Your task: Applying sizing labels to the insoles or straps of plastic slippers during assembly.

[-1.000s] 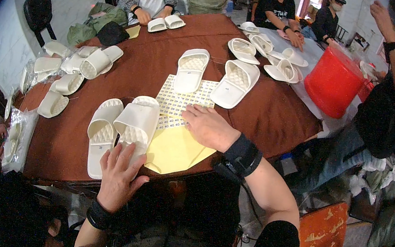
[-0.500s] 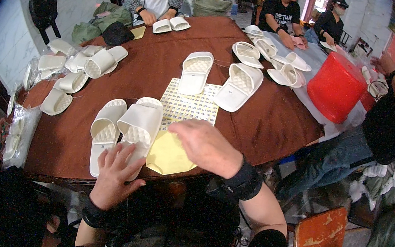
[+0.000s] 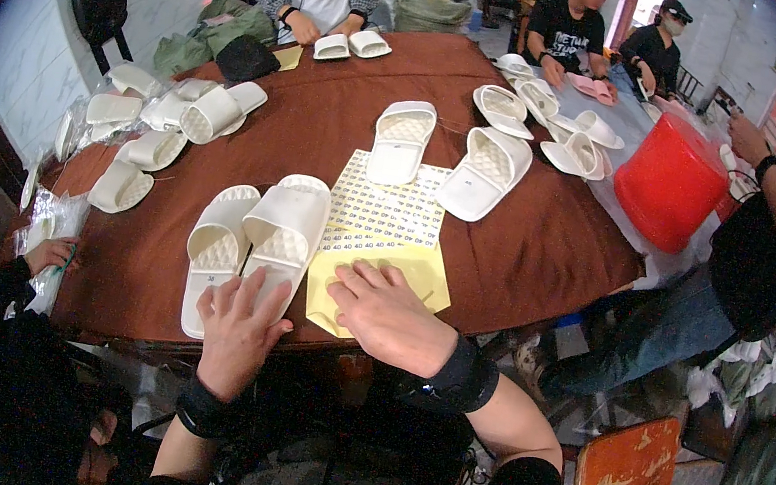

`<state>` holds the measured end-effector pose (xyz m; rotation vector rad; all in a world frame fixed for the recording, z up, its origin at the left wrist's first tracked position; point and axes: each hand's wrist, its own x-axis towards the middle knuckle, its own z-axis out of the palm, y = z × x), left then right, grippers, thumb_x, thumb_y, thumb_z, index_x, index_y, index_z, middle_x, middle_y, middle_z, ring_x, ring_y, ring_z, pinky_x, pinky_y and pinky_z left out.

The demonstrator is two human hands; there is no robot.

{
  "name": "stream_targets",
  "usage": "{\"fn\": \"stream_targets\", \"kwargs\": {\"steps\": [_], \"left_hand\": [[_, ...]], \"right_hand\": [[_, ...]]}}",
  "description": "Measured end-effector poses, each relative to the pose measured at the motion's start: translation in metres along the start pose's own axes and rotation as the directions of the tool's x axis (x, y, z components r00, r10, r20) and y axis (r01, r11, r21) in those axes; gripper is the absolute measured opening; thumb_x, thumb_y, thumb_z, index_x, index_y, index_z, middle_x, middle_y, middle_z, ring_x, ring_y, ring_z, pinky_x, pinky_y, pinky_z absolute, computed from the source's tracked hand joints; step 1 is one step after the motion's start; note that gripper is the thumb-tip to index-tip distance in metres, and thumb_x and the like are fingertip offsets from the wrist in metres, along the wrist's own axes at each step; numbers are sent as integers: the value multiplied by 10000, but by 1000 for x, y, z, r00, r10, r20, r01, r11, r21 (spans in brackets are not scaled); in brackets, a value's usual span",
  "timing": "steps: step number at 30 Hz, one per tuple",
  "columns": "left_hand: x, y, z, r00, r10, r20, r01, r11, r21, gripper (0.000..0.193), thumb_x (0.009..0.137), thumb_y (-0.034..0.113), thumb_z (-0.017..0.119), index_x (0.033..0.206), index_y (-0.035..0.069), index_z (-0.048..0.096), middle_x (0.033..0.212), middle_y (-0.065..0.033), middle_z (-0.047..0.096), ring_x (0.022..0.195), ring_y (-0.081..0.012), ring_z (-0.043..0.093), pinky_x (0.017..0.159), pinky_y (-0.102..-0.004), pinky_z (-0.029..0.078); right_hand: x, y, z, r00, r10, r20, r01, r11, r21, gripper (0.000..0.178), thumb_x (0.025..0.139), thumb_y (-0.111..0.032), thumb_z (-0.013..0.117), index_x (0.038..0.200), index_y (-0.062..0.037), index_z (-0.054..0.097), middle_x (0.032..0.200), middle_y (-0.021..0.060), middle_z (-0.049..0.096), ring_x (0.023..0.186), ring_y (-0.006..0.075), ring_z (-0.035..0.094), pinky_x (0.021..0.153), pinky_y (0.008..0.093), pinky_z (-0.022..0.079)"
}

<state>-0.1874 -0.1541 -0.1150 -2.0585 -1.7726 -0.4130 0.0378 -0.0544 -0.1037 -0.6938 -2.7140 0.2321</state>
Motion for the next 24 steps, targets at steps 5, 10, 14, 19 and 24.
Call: {"fn": "stream_targets", "kwargs": {"steps": [5,10,14,19,24], "left_hand": [[0,4,-3,1000,-11,-12,11,999,33,547,848,430,692,1345,236,574,1365,-60,508,1164,-291,478,1004,-546,324],[6,1,-8,1000,4,6,-4,999,-47,578,827,499,678,1339,250,582,1349,-58,515,1143,-285,487,973,-533,331],[9,-7,-14,999,34,40,-30,995,-99,615,799,569,652,1326,257,600,1319,-60,529,1101,-282,503,943,-511,335],[7,-7,-8,999,33,17,-31,993,-115,619,793,604,629,1312,269,614,1290,-64,541,1077,-277,507,931,-509,335],[6,-7,-6,999,32,-25,-34,996,-87,603,801,607,619,1307,279,616,1282,-64,543,1075,-273,503,930,-521,330]], "right_hand": [[6,0,-9,996,-48,-78,52,998,44,279,915,-155,591,1157,-15,586,1247,163,590,1179,340,538,983,467,404],[39,13,-15,965,46,-256,47,937,346,258,892,-62,589,1145,-12,594,1013,184,664,1003,373,624,871,441,492],[63,18,-13,967,151,-207,-63,923,380,156,896,-33,561,1051,-17,577,983,178,660,947,386,631,817,448,502],[69,32,21,961,180,-212,-99,933,345,173,863,15,564,1033,-17,562,980,177,641,955,390,610,832,450,490],[65,29,28,953,135,-273,-59,962,267,214,829,53,573,1028,-22,555,1024,175,620,996,394,575,877,450,463]]}}
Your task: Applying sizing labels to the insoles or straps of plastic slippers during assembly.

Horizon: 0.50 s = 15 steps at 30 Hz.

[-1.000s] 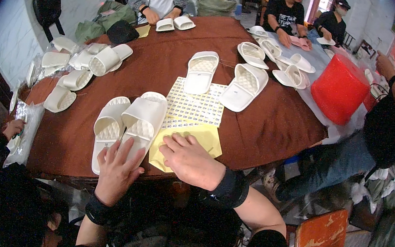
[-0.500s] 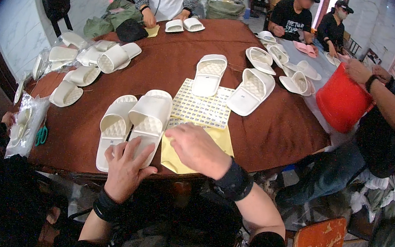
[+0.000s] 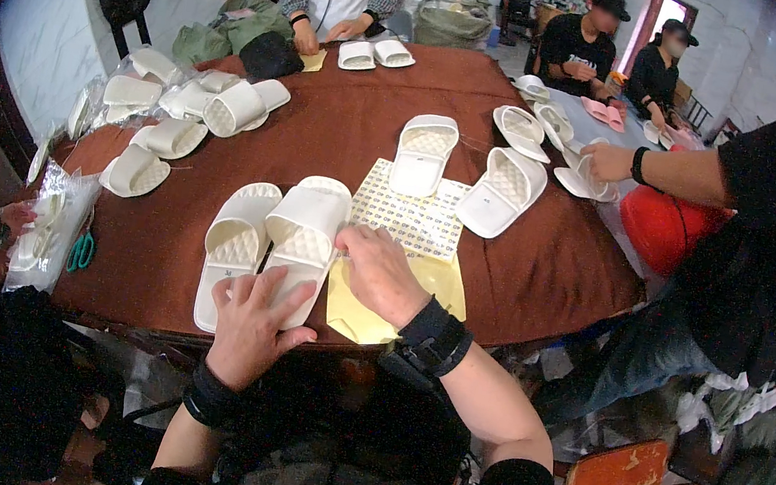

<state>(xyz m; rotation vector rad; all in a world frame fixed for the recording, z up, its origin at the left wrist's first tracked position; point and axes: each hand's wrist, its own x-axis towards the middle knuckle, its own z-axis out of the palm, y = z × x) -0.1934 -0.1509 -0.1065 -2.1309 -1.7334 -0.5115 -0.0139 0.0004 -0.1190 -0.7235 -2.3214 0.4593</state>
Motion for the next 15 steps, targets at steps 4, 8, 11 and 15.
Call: {"fn": "stream_targets", "kwargs": {"steps": [4,8,11,15], "left_hand": [[-2,0,1,1000,-6,-2,6,1000,13,591,806,596,626,1305,280,615,1282,-63,542,1080,-272,499,930,-526,327],[-1,1,2,999,-31,23,31,999,-36,516,855,559,626,1291,285,604,1288,-63,526,1103,-259,502,948,-596,320],[0,2,2,999,-27,21,27,999,-40,514,856,557,627,1291,284,605,1288,-64,527,1098,-258,503,945,-589,321],[-1,1,2,999,-28,18,29,999,-31,512,851,551,634,1286,281,611,1289,-64,527,1086,-256,503,934,-573,327]], "right_hand": [[1,-1,5,998,-3,-55,4,1000,6,205,833,46,520,1008,-44,577,991,163,635,936,383,570,822,467,450],[-1,-1,5,998,65,-23,-65,998,-1,228,834,59,560,1042,-32,533,991,174,613,966,389,576,841,462,461],[0,2,6,997,70,-38,-70,997,19,218,839,56,552,1037,-32,530,967,175,609,940,387,582,823,462,466],[1,0,3,997,74,-31,-73,997,33,210,846,54,540,1037,-31,529,963,175,608,925,382,587,816,460,468]]}}
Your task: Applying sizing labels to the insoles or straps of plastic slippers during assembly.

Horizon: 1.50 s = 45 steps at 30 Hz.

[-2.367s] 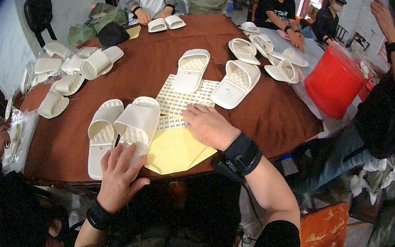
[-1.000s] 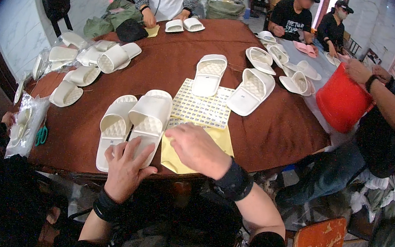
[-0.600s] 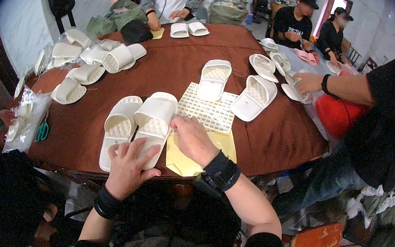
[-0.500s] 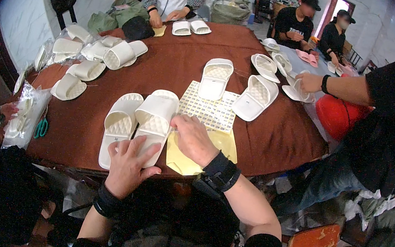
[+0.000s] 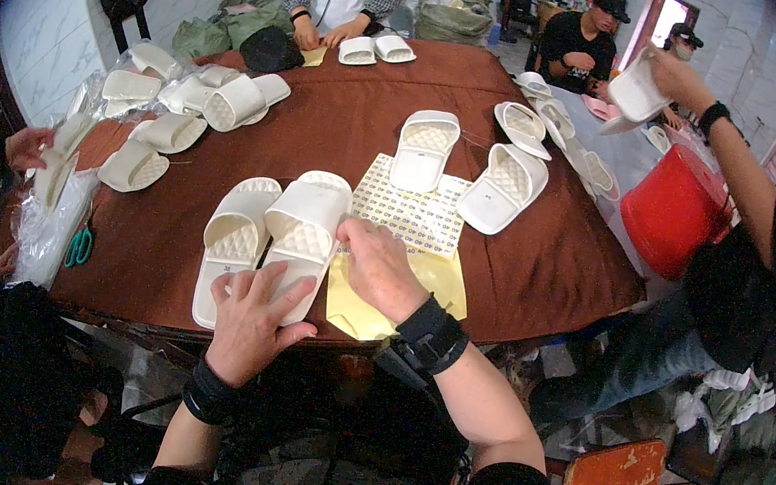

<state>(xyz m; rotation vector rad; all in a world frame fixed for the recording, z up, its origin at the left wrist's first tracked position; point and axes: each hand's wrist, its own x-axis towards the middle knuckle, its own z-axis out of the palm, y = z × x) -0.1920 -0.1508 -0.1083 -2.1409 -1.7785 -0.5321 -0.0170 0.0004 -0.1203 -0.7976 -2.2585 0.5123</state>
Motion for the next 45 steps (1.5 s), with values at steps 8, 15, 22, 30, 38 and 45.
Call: {"fn": "stream_targets", "kwargs": {"steps": [8,15,22,30,38,45], "left_hand": [[-1,-1,0,1000,5,-10,-5,1000,9,520,849,558,629,1293,288,606,1288,-59,525,1085,-248,501,926,-569,329],[0,0,0,1000,11,-21,-11,1000,22,577,797,558,665,1302,285,612,1285,-58,537,1090,-267,501,923,-526,328],[1,1,0,1000,13,-20,-12,999,30,582,794,560,667,1303,285,606,1289,-54,535,1080,-263,500,915,-522,330],[-2,-3,-1,1000,3,-7,-2,1000,4,571,821,554,660,1320,285,584,1304,-62,534,1106,-243,517,938,-576,334],[-16,-44,-21,950,-242,-199,149,909,-390,243,811,132,762,1034,58,695,1101,-110,648,1043,-313,585,909,-417,428],[-35,-69,-3,816,-520,-254,299,754,-585,156,839,19,664,993,34,680,1073,-125,647,1019,-312,589,906,-403,435]], "right_hand": [[0,-2,0,999,52,17,-53,997,50,235,852,37,549,1081,-16,538,1020,184,622,989,375,607,841,445,484],[0,1,1,998,56,7,-56,997,57,225,855,38,545,1072,-20,542,982,172,629,943,368,620,807,449,486],[1,0,-1,998,69,14,-69,997,46,240,843,51,545,1070,-25,533,946,156,624,923,353,616,802,445,480],[1,-1,6,996,89,4,-89,992,92,281,818,55,556,1087,-26,549,955,157,625,934,346,613,825,434,480],[-4,2,3,998,57,-27,-55,995,83,296,812,66,548,1097,-14,556,982,169,631,969,347,615,852,425,490],[-4,-1,0,995,96,-28,-94,993,74,287,828,58,549,1105,-17,557,1006,169,643,975,340,622,858,415,494]]}}
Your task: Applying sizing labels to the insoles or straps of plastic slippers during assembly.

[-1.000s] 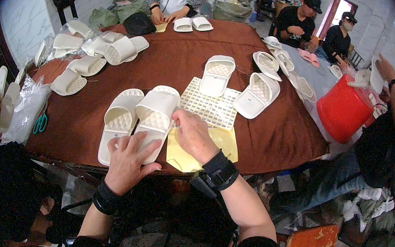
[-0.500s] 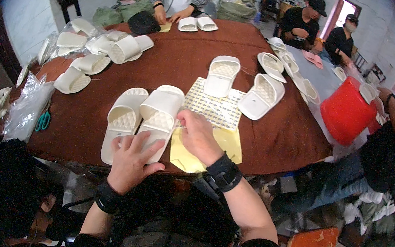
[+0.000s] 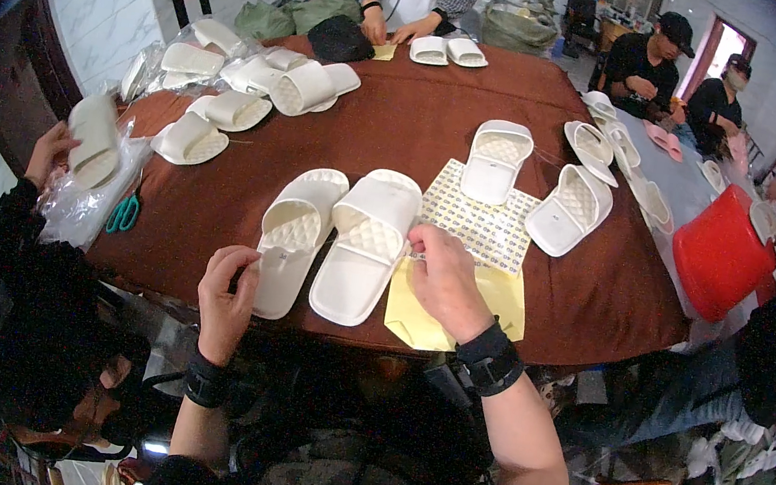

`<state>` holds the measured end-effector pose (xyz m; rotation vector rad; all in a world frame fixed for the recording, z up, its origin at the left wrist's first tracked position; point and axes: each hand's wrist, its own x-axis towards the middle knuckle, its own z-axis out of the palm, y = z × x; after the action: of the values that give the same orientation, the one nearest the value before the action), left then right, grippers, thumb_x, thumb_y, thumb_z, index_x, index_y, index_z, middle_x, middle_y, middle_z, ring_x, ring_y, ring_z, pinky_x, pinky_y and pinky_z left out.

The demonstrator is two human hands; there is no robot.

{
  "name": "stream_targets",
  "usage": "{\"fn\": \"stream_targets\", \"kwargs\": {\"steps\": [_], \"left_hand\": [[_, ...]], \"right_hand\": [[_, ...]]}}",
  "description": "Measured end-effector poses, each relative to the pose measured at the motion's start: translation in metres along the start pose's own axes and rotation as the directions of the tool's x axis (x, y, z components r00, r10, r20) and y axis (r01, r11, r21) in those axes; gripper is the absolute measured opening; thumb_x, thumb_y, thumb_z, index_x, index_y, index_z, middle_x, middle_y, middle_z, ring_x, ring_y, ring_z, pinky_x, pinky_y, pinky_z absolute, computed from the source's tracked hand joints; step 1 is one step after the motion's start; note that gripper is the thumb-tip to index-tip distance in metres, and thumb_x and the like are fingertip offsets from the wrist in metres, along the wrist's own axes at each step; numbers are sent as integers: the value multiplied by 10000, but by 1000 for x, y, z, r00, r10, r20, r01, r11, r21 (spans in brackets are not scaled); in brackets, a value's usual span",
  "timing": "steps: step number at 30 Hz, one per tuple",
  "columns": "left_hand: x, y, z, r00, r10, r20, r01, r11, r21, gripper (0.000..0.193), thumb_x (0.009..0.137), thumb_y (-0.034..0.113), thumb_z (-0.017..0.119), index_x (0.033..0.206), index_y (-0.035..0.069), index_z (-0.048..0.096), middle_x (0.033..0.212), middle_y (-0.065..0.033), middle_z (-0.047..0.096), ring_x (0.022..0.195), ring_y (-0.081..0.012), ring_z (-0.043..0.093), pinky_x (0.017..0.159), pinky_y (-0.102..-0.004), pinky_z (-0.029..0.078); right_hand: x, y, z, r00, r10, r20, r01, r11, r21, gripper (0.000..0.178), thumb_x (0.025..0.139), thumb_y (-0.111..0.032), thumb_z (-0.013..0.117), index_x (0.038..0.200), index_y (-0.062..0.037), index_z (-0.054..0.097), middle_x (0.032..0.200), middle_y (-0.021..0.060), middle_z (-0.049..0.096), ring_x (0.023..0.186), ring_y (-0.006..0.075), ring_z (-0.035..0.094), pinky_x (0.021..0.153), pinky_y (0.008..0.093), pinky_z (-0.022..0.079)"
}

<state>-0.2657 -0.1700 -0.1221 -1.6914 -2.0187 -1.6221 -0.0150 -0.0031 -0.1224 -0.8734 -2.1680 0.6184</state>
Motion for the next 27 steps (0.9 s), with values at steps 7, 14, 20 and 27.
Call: {"fn": "stream_targets", "kwargs": {"steps": [7,14,20,27], "left_hand": [[0,37,12,930,310,199,-343,926,159,249,794,36,697,1039,83,684,1173,-99,633,1127,-322,554,972,-450,392],[-3,44,28,834,387,393,-499,833,239,324,788,249,771,1100,188,710,1240,-38,614,1168,-306,534,1003,-474,374],[-3,45,28,840,367,401,-483,842,241,334,784,263,768,1108,198,716,1249,-28,620,1171,-294,538,1005,-476,368],[-4,43,28,844,348,407,-469,847,249,348,782,256,776,1121,205,717,1241,-31,623,1157,-294,546,1010,-475,363]], "right_hand": [[3,1,4,999,-32,2,32,999,-15,255,827,31,575,1076,-26,561,972,157,641,943,349,614,822,447,487],[2,1,3,999,-42,-23,42,999,5,228,828,30,579,1047,-27,556,933,153,630,917,342,620,808,444,486],[0,2,5,996,-18,-89,27,994,102,238,819,48,575,1045,-24,556,932,159,635,895,349,629,785,453,498],[2,4,7,998,-38,-60,39,999,20,238,820,51,572,1048,-12,558,952,175,651,906,361,637,795,460,498]]}}
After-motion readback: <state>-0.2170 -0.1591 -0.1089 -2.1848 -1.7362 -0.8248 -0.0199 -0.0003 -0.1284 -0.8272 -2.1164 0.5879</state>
